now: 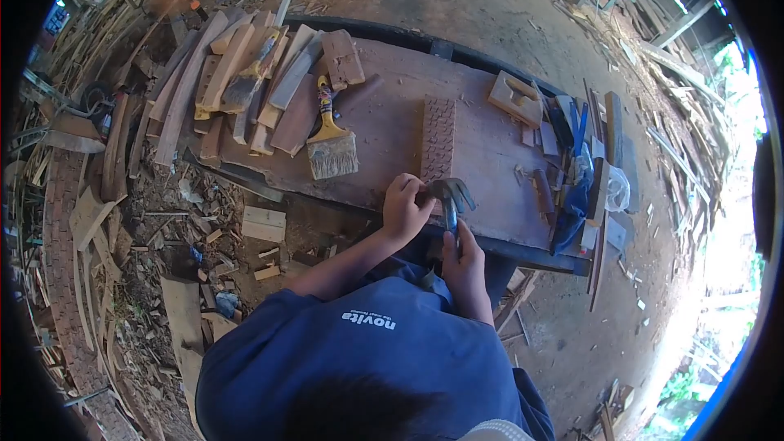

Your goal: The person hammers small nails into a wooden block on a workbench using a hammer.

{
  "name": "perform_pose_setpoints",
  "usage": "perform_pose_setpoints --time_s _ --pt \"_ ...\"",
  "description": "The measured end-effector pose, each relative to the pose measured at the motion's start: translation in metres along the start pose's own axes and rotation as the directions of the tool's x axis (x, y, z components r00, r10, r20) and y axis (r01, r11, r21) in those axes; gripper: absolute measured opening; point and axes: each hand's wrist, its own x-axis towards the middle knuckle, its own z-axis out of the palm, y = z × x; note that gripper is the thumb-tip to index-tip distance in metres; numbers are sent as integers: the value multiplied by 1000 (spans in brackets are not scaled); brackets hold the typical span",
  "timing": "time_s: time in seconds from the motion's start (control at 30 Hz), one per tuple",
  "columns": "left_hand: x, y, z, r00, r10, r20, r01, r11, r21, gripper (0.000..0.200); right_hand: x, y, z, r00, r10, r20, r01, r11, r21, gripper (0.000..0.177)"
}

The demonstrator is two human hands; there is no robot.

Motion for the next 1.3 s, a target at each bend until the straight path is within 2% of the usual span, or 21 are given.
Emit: perform_pose_setpoints --time_s 0.17,0.23,0.27,0.33,0.37,0.43,0.53,0.67,0.73,0.97,1.07,1.13,1.23,1.3 --pt "0 -1 -1 999 33 8 -34 999 35 24 -3 -2 0 1000 26 -13 -26 1000 7 40" --pt "0 -1 0 999 -21 29 21 1000 -18 25 -2 5 1 997 -75 -16 75 997 -31 40" --pt "0 -1 0 999 -20 28 21 1000 -19 25 -2 8 2 997 -76 -16 75 997 -31 40" --pt "0 -1 -1 1000 -4 27 4 1000 -15 25 -3 10 4 1000 0 -9 0 998 60 39" --pt "-1 -1 -2 1000 -6 28 7 1000 -14 25 -4 9 3 1000 3 -8 -2 998 61 39" --pt "0 2 -1 999 -30 32 31 999 -16 25 -2 -1 -3 993 104 49 -104 995 -4 39" --pt "0 2 -1 1000 21 7 -21 999 35 27 -1 1 -1 991 117 71 -119 992 31 39" --pt "0 3 -3 1000 29 12 -30 998 57 28 -1 2 0 994 84 69 -86 996 28 40" --pt "-1 2 -1 1000 -5 25 5 1000 23 27 -2 0 -1 992 110 58 -115 990 84 39" --pt "-2 -3 1 1000 18 26 -19 999 46 27 -1 2 -3 987 150 65 -157 978 134 39" --pt "-1 1 -1 1000 -3 29 2 999 49 26 1 -5 -3 987 135 90 -141 988 61 39" --pt "-1 1 -2 999 -9 32 9 1000 17 26 1 -6 -2 998 47 52 -47 999 -1 39" --pt "-2 1 -2 1000 -14 28 13 999 32 26 2 -8 -3 999 -8 41 10 999 -41 40" --pt "-1 1 -2 1000 2 13 -3 999 38 26 0 -12 -3 999 10 48 -9 1000 -27 40"
